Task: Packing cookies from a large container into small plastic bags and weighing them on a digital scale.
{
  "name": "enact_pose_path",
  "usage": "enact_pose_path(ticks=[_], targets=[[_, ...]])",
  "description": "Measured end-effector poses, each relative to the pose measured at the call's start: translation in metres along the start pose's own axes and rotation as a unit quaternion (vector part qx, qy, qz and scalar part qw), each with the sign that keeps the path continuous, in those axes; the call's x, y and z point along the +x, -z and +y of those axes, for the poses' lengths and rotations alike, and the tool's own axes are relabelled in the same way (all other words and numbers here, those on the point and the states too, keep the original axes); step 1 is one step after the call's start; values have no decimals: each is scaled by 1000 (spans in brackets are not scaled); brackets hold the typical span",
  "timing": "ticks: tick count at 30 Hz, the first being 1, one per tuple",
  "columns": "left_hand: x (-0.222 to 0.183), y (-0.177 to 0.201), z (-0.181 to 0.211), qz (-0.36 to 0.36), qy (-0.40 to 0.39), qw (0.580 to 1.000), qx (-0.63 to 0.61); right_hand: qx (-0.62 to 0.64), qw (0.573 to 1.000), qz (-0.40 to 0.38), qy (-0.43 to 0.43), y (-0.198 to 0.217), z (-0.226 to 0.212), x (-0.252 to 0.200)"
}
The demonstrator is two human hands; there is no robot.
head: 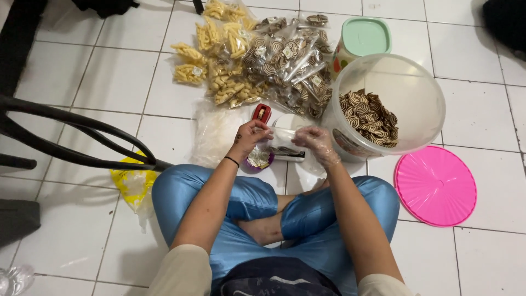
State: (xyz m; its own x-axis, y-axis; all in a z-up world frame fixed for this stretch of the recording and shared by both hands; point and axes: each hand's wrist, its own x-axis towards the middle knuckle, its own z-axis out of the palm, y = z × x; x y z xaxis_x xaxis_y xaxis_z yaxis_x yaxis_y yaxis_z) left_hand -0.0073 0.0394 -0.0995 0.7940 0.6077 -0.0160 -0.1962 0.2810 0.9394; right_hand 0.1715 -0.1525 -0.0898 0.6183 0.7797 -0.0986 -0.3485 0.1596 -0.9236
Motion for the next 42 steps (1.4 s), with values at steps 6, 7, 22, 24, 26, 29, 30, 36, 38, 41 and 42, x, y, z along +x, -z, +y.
enact_pose_path(ticks=[6,7,22,24,26,29,30,36,38,41,42], targets=[[-1,-2,7,10,17,1000,-10,-56,998,4,0,-18,-26,-5],[0,-1,6,11,18,1000,-10,-56,998,4,-1,-15,-21,-2],[2,4,-2,22,3,999,28,-134,990,-47,-17,-20,-24,-6],[-1,2,6,23,10,999,23,-160,986,-20,-43,-10,-15,1],[1,1,9,13,2,999,31,-140,989,-13,-41,-15,-23,-2],[3,1,10,-9,-14,999,49,-104,994,-2,-41,-19,-29,-5],[3,1,9,-21,-21,998,59,-87,995,3,-43,-18,-30,-6],[8,6,-1,-26,-38,995,91,-59,997,-1,-43,-11,-23,-7],[6,4,3,-20,-35,996,81,-47,998,-4,-39,-10,-23,-6],[5,3,4,-13,-31,997,68,-18,999,-11,-35,-3,-18,0],[5,3,3,-15,-27,997,66,1,999,-12,-36,1,-15,2]])
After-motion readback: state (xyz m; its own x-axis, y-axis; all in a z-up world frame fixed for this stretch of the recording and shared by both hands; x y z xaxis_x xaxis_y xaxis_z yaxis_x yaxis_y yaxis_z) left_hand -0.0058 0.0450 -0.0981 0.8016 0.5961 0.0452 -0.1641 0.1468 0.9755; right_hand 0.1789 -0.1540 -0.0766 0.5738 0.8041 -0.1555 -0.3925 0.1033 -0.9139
